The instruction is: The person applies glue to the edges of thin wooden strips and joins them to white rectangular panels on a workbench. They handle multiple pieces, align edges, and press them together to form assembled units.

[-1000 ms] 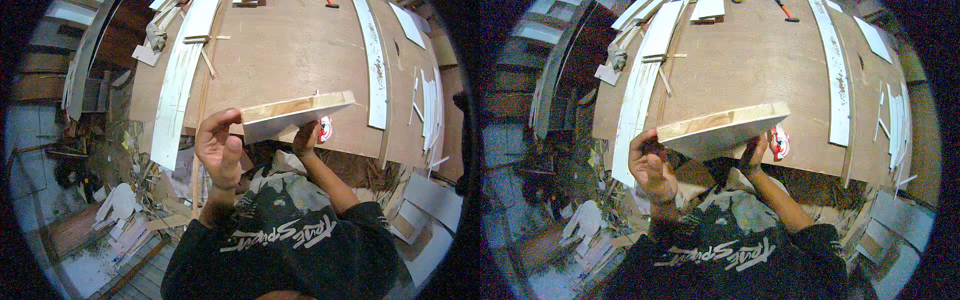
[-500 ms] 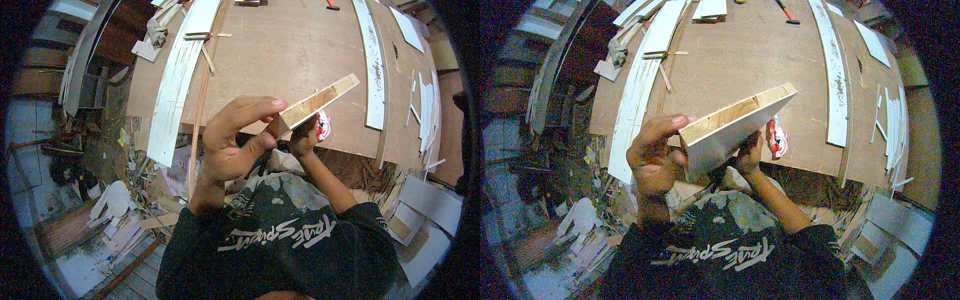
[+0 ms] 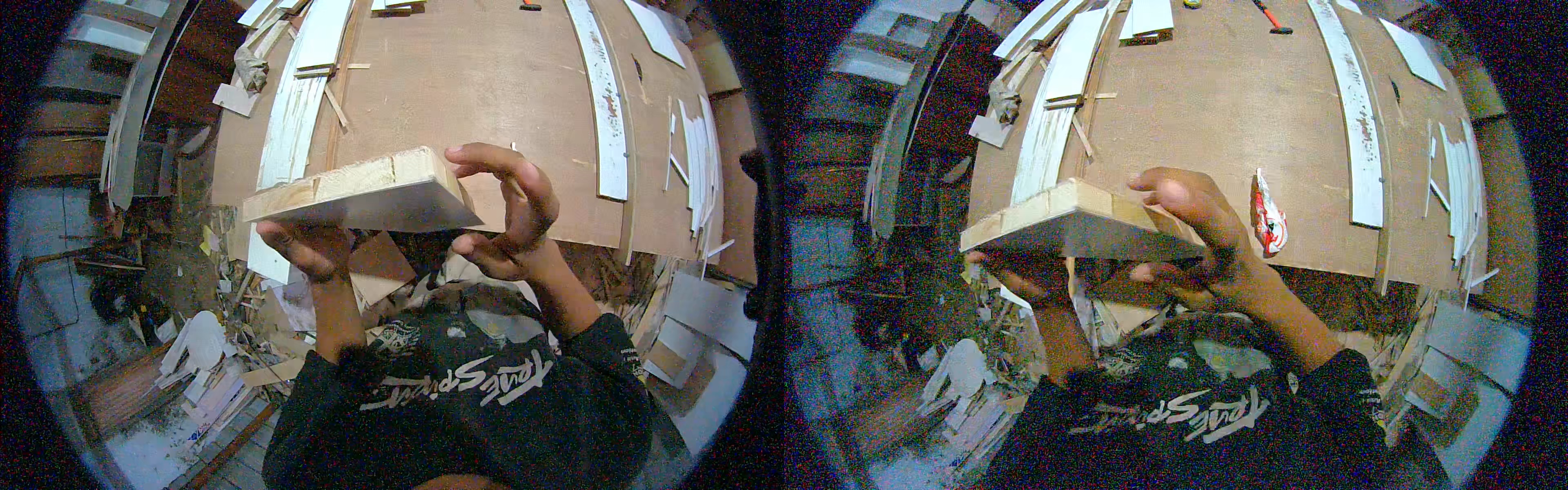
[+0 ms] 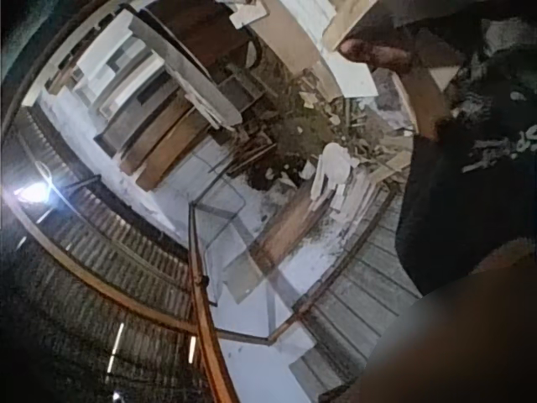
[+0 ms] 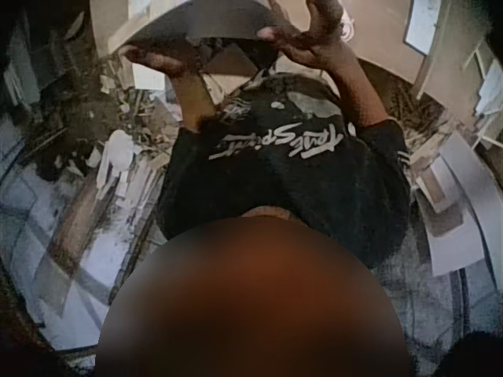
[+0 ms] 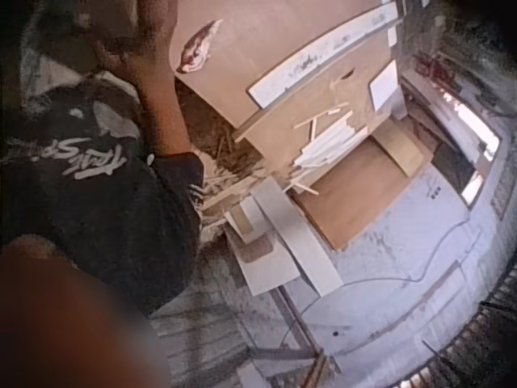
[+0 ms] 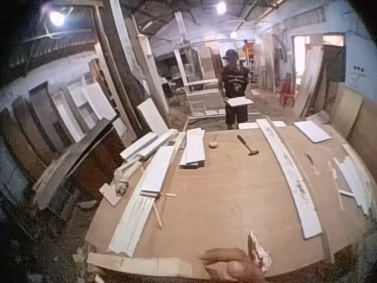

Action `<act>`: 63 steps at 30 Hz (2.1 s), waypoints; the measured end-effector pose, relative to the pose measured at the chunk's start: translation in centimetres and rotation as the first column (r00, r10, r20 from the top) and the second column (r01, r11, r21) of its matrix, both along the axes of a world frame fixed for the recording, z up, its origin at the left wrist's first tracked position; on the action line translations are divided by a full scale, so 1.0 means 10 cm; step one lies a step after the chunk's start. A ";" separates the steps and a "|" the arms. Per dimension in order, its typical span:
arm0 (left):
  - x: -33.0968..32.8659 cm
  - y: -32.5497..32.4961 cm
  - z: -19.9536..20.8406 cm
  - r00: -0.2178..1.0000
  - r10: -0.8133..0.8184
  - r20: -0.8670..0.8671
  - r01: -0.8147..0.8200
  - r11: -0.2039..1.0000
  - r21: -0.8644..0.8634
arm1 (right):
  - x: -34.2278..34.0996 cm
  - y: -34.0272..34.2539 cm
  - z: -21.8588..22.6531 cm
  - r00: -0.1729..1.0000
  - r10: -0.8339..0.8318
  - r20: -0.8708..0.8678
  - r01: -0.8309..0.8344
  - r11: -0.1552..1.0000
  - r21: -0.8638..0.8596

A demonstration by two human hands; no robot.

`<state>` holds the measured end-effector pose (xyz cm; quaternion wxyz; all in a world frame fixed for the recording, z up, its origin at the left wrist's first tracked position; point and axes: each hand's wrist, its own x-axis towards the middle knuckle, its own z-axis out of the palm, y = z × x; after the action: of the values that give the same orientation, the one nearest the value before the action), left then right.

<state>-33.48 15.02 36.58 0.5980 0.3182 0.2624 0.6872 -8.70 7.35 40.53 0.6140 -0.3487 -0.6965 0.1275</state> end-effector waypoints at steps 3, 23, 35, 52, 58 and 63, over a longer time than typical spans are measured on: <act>-0.06 0.07 0.03 0.981 -0.145 0.126 0.135 0.987 0.087 | 0.04 0.04 0.35 0.989 0.057 0.137 -0.050 0.997 -0.054; -0.10 0.24 -0.07 0.960 -0.032 -0.278 0.089 0.977 0.195 | 0.12 0.23 0.32 1.000 -0.014 0.015 0.014 1.000 -0.028; -0.12 0.98 0.22 0.975 0.194 -0.109 -0.191 0.981 0.038 | 0.30 0.32 -0.65 0.941 -0.203 0.270 0.313 0.825 -0.470; 0.03 2.10 -0.98 0.985 0.152 -0.082 -0.167 0.958 -0.234 | 1.17 -1.81 -2.96 0.421 -0.793 0.440 0.665 -0.060 -0.745; 0.03 2.16 -1.24 0.921 0.239 -0.308 -0.362 0.816 -0.450 | 0.51 -2.78 -4.00 0.199 -0.782 0.590 0.602 -0.378 -0.703; -0.03 2.50 -1.76 0.877 0.260 -0.404 -0.445 0.756 -0.480 | 0.07 -3.43 -4.35 0.227 -0.688 0.689 0.291 -0.628 -0.722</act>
<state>-33.80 39.97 19.02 0.4728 0.1777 0.5985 0.6218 -8.00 -26.99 -2.97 0.1953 -0.9545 0.1047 0.1995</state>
